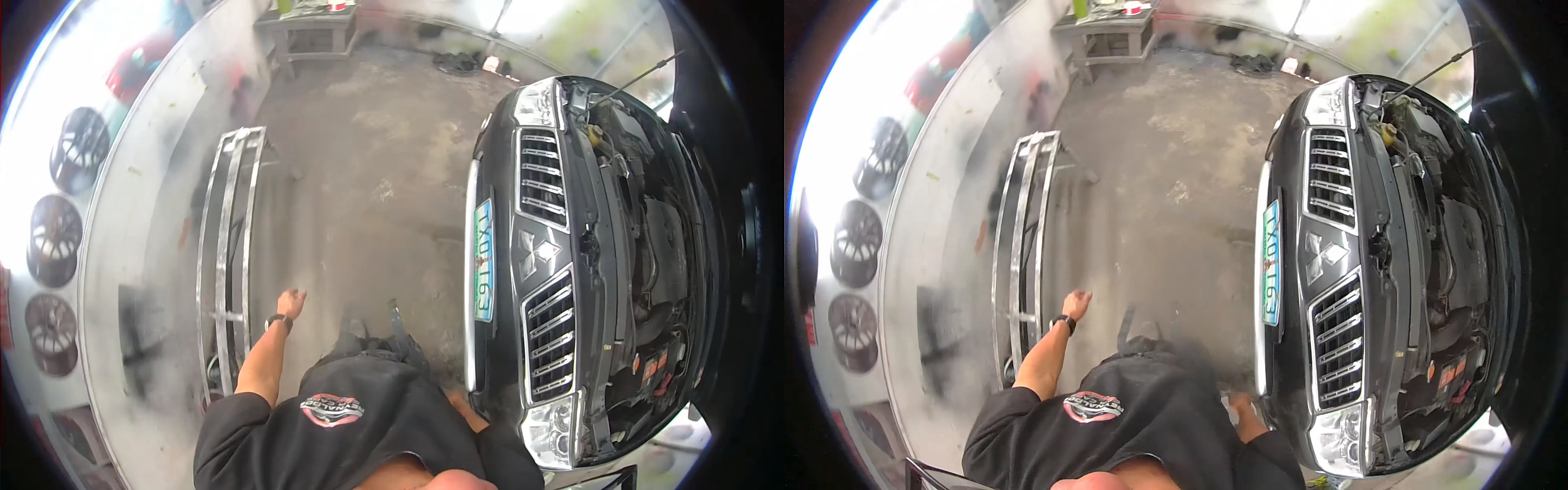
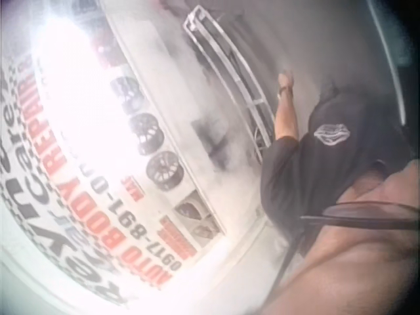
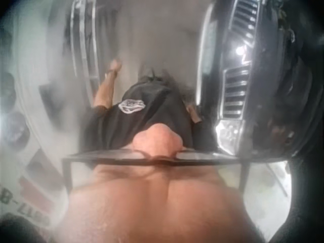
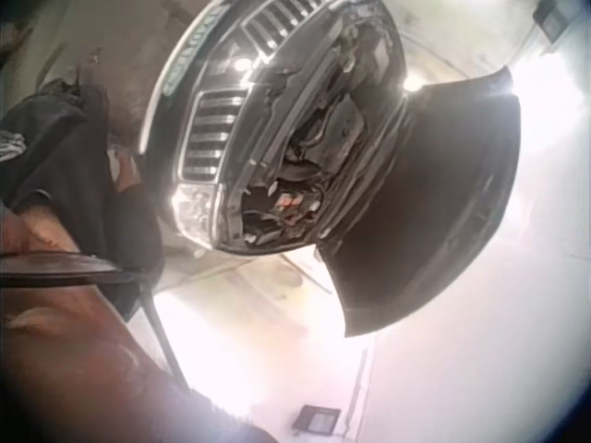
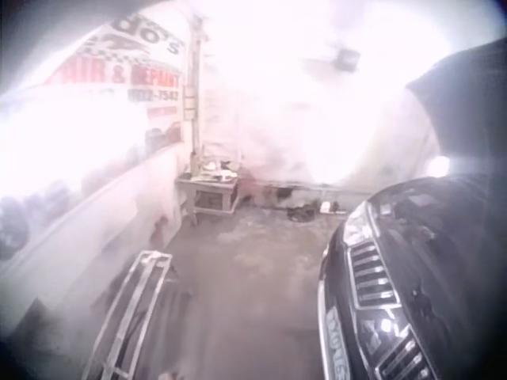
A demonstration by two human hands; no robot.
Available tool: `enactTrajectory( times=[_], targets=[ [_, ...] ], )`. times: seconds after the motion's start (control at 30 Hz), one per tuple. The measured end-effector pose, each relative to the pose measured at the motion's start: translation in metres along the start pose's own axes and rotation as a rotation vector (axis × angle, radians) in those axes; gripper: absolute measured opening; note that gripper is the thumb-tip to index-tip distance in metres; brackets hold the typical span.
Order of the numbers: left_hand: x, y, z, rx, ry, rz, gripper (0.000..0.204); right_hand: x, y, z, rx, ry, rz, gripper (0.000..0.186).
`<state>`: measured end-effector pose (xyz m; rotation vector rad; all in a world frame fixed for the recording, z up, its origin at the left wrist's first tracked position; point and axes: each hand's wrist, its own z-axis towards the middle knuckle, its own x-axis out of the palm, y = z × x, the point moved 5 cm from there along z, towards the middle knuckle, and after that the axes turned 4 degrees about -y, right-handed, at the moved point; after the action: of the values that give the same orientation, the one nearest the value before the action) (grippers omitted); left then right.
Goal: The person wipes the front bumper and headlight of a car with a cloth, then applies paste onto scratches on the bumper by hand from a small container.
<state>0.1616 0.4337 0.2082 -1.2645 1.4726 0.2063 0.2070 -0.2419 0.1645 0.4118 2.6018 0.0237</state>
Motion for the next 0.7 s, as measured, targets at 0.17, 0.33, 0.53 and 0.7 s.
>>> enactTrajectory(
  times=[0.17, 0.33, 0.53, 0.7],
  targets=[
    [-0.042, -0.139, 0.097, 0.04, -0.011, -0.218, 0.06, -0.038, 0.107, 0.031, 0.188, 0.099, 0.235, 0.048],
    [-0.036, -0.116, 0.149, 0.041, -0.023, -0.135, 0.053, -0.14, 0.235, 0.153, -0.4, 0.037, -0.528, 0.044],
    [-0.035, -0.023, 0.145, -0.255, 0.097, 0.111, 0.056, -0.339, 0.458, 0.3, -0.451, -0.458, -0.275, 0.052],
    [-0.022, 0.02, 0.118, -0.509, 0.181, 0.225, 0.048, -0.446, 0.773, 0.244, -0.678, -0.446, 0.123, 0.049]
  ],
)
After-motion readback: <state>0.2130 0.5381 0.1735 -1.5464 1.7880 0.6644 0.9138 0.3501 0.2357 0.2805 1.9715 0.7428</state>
